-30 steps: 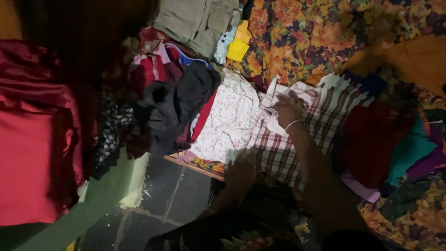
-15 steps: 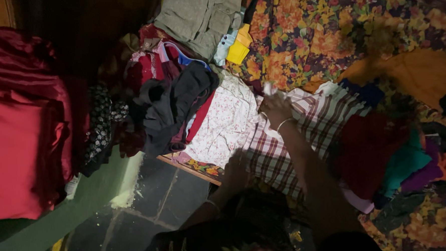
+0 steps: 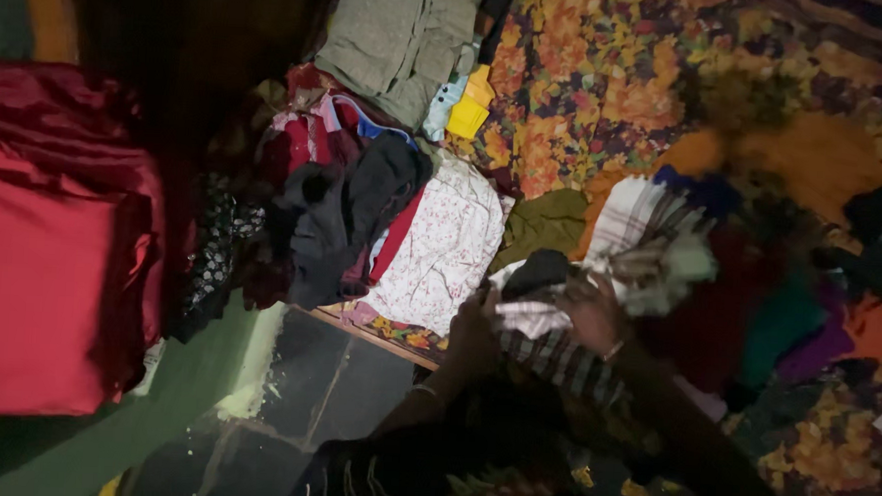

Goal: The person sorts various pieces of colorful clothing on a bed by picking them up and moving them into different piles.

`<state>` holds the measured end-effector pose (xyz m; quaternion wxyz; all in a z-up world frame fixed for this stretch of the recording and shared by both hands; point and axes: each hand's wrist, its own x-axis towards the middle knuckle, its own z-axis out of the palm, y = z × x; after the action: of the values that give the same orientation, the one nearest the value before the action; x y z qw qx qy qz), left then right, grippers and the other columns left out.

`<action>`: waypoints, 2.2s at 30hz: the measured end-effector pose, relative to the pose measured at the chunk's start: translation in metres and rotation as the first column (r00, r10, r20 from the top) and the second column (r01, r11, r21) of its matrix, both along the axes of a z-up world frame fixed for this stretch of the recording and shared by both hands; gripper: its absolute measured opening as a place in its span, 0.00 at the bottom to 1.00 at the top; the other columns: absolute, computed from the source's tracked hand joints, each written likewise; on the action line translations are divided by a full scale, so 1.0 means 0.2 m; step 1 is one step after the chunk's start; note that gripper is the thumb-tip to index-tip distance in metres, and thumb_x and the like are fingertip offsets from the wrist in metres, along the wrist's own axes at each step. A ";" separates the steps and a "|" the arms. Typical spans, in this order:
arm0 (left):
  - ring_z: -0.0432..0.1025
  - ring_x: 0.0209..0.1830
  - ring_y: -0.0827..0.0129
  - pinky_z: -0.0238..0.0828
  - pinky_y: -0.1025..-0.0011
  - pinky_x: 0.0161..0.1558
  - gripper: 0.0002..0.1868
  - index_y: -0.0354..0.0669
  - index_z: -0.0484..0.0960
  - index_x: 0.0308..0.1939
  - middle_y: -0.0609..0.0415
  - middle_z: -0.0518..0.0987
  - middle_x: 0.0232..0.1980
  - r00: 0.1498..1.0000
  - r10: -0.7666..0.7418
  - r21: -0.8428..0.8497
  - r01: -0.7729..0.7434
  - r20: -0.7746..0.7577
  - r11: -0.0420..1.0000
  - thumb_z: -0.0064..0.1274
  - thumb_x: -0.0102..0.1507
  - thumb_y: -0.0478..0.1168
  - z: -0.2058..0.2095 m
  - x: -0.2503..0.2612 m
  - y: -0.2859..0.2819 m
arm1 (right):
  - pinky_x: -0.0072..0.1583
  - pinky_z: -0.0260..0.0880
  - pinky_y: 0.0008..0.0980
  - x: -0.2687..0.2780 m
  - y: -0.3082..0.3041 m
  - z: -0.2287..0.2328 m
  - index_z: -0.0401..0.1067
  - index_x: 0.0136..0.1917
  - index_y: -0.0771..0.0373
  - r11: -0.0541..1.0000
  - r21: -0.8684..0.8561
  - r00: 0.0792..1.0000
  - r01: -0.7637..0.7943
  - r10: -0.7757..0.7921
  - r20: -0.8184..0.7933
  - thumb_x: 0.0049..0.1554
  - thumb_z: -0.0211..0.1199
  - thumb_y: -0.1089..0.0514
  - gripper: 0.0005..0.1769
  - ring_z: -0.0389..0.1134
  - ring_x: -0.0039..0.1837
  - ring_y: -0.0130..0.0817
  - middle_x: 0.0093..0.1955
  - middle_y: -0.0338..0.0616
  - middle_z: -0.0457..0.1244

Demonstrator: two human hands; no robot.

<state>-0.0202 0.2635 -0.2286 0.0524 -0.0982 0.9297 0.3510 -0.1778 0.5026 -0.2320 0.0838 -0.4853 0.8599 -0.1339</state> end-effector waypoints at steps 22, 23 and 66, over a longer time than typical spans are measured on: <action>0.74 0.53 0.35 0.73 0.51 0.53 0.28 0.33 0.71 0.58 0.30 0.78 0.51 0.850 -0.388 0.268 0.490 -0.356 0.829 0.62 0.56 0.37 0.73 0.02 0.68 | 0.62 0.60 0.47 -0.14 0.44 0.44 0.81 0.50 0.40 0.995 0.019 0.990 0.100 -0.101 0.094 0.49 0.61 0.56 0.17 0.66 0.66 0.42 0.53 0.32 0.70; 0.74 0.53 0.36 0.73 0.52 0.52 0.30 0.32 0.70 0.62 0.30 0.78 0.51 0.874 -0.375 0.339 0.469 -0.310 0.815 0.61 0.57 0.37 0.80 0.06 0.62 | 0.63 0.60 0.47 -0.13 0.48 0.41 0.80 0.50 0.41 0.992 -0.011 0.990 0.124 -0.123 0.065 0.48 0.60 0.57 0.17 0.66 0.66 0.42 0.54 0.34 0.70; 0.79 0.44 0.49 0.75 0.52 0.43 0.37 0.55 0.75 0.64 0.47 0.83 0.46 0.907 -0.074 -0.043 0.101 0.414 0.994 0.68 0.51 0.51 0.08 0.84 -0.30 | 0.61 0.70 0.53 0.64 -0.14 -0.02 0.58 0.77 0.44 0.808 0.571 0.823 0.147 -0.420 0.383 0.57 0.57 0.64 0.36 0.71 0.62 0.55 0.64 0.55 0.67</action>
<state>0.1486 0.2026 -0.2127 0.2595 -0.1299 0.9119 0.2904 -0.0505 0.4751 -0.2362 0.4052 -0.2551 0.8775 -0.0280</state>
